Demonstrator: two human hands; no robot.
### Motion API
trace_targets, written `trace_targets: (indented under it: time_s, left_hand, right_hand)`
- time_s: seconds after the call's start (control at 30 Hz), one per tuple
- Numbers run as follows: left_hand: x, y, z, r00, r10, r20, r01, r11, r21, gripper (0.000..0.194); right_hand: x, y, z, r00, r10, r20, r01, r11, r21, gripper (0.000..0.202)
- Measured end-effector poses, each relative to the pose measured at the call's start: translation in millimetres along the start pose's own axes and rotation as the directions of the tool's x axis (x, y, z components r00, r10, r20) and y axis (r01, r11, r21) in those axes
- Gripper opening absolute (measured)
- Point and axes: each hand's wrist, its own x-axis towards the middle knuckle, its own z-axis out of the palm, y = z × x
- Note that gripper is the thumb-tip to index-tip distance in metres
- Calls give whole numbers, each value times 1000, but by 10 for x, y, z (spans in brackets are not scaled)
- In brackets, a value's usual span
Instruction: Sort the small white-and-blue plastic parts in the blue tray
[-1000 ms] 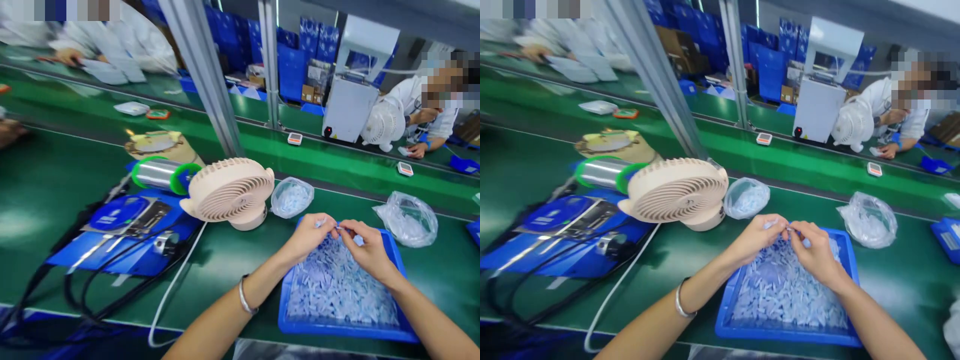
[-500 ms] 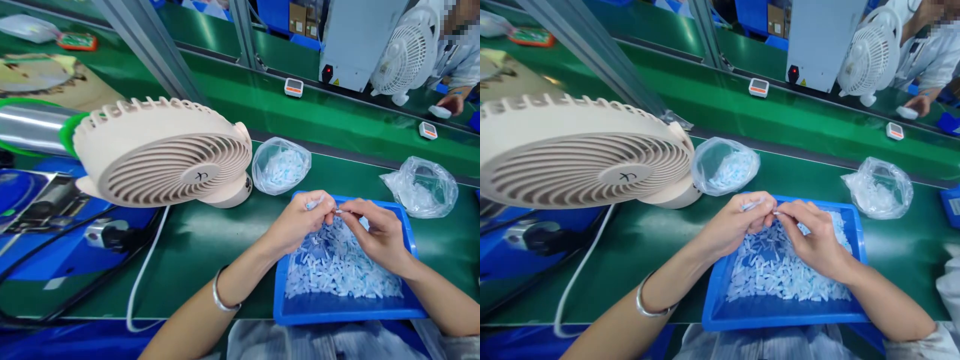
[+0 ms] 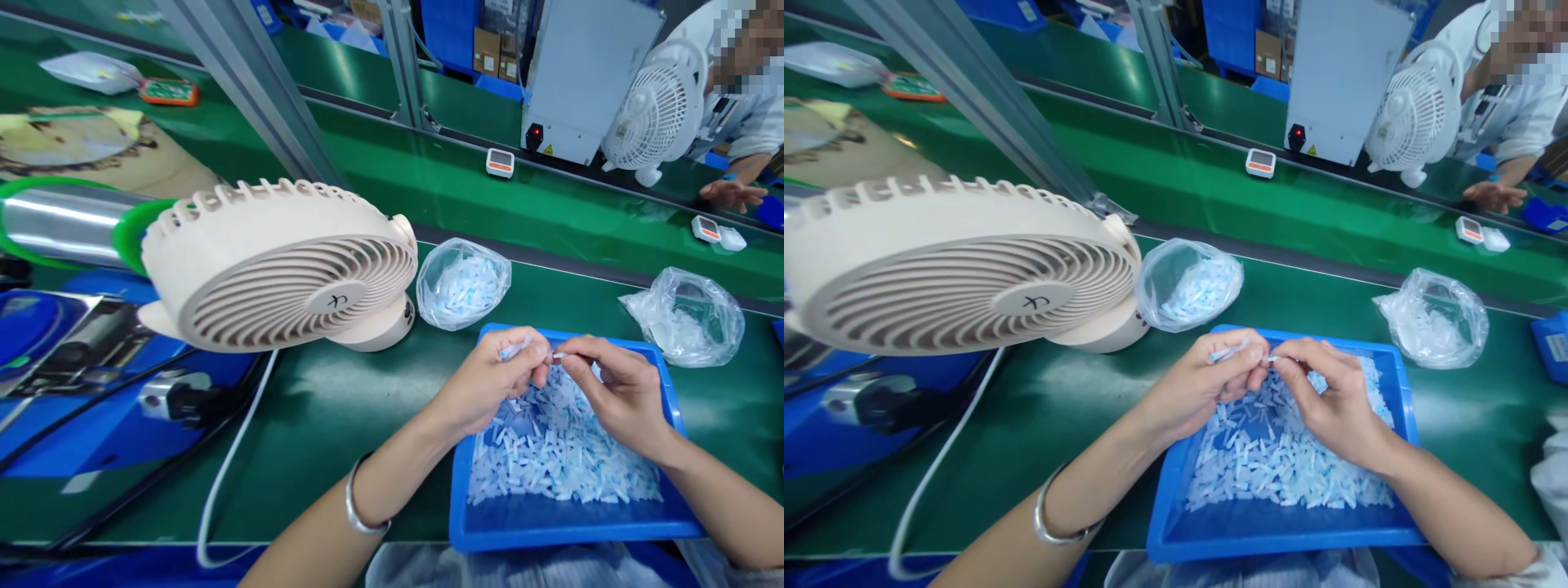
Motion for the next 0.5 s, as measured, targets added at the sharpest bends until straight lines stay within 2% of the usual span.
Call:
trace_targets:
  time_s: [0.23,0.4,0.5]
  left_hand:
    - [-5,0,-6,1000,4,-16,-4,1000,17,22]
    - [-12,12,13,997,29,-70,-19,991,131,25]
    - [-16,12,19,992,34,-121,-9,980,197,30]
  right_hand:
    - [22,35,30,1000,-7,27,6,998,58,12]
    - [65,-6,45,999,6,33,-10,995,98,14]
    - [88,-21,59,1000,-5,18,5,999,48,15]
